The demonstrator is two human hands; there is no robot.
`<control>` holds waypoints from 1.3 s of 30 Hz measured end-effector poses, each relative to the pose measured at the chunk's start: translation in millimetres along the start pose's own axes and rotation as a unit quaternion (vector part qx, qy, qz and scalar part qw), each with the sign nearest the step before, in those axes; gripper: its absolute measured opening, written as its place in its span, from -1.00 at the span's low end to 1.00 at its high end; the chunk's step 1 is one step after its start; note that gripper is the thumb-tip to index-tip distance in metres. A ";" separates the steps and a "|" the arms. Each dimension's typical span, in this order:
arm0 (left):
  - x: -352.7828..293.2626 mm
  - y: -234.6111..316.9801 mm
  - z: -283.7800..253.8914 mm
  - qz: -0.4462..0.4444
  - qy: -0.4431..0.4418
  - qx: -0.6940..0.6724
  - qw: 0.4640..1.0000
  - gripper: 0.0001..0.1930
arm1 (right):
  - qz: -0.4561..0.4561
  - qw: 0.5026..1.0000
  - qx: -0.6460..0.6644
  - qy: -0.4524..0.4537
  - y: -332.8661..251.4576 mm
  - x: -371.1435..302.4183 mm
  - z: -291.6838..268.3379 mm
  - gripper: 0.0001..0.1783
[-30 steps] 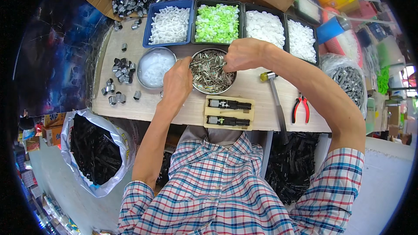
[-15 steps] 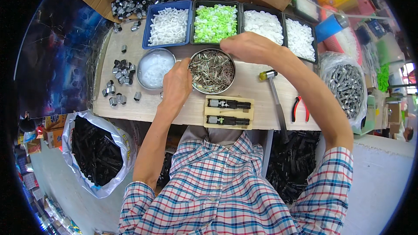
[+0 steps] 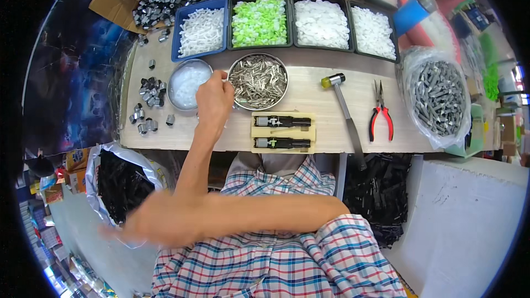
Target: The recorder is assembling small mechanical components by fitting metal pins into plastic frames using a jig and manual tools.
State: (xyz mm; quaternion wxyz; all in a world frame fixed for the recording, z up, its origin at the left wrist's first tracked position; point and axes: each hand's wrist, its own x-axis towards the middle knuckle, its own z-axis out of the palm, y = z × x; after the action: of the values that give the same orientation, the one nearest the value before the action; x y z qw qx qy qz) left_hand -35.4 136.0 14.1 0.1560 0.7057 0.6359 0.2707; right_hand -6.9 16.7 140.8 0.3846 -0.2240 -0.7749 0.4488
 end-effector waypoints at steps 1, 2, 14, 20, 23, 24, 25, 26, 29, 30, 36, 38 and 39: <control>-0.1 0.4 -1.0 0.000 0.002 0.002 1.000 -0.81 | -0.073 0.988 -0.024 -0.136 -6.6 5.4 -8.4 -0.31; -1.4 0.2 -3.2 -0.002 -0.003 0.003 1.000 -0.81 | -0.050 0.998 -0.030 -0.021 16.5 -3.0 -19.9 -0.42; -43.5 -4.2 -13.2 0.100 -0.019 -0.111 0.989 -0.74 | 0.413 0.858 -0.057 0.301 137.2 -118.6 -151.5 -0.69; -46.0 -2.6 -17.3 0.111 -0.020 -0.122 0.986 -0.81 | 0.423 0.846 -0.113 0.304 164.8 -115.3 -159.2 -0.70; -48.7 -5.2 -16.2 0.120 -0.028 -0.120 0.985 -0.82 | 0.389 0.845 -0.213 0.298 170.2 -106.7 -163.9 -0.72; -49.6 -5.5 -16.6 0.128 -0.033 -0.121 0.984 -0.82 | 0.365 0.844 -0.258 0.297 169.4 -102.1 -164.8 -0.72; -50.7 -4.5 -16.6 0.129 -0.033 -0.121 0.984 -0.82 | 0.365 0.843 -0.258 0.298 169.3 -98.2 -166.0 -0.72; -52.0 -2.5 -15.9 0.132 -0.034 -0.120 0.983 -0.83 | 0.367 0.842 -0.251 0.306 169.4 -94.6 -167.3 -0.72; -56.3 2.4 -11.4 0.134 -0.032 -0.122 0.983 -0.86 | 0.364 0.843 -0.212 0.334 175.6 -90.2 -167.7 -0.72; -58.6 3.6 -9.7 0.133 -0.030 -0.125 0.983 -0.88 | 0.357 0.846 -0.179 0.353 177.2 -89.5 -166.6 -0.72; -67.4 12.1 0.8 0.126 0.000 -0.136 0.983 -0.91 | 0.289 0.837 -0.334 0.323 187.7 -82.6 -163.3 -0.78; -68.5 14.8 1.0 0.132 -0.001 -0.136 0.982 -0.91 | 0.270 0.831 -0.361 0.327 194.6 -80.1 -161.6 -0.79; -69.4 14.7 0.1 0.135 -0.001 -0.134 0.982 -0.91 | 0.249 0.826 -0.387 0.327 196.6 -78.2 -160.0 -0.80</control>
State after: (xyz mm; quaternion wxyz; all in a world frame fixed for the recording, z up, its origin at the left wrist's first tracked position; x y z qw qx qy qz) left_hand -26.5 65.8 9.6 0.2119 0.7578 0.4927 0.3716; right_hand 168.3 144.0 -12.5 0.3726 -0.6729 -0.6322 0.0934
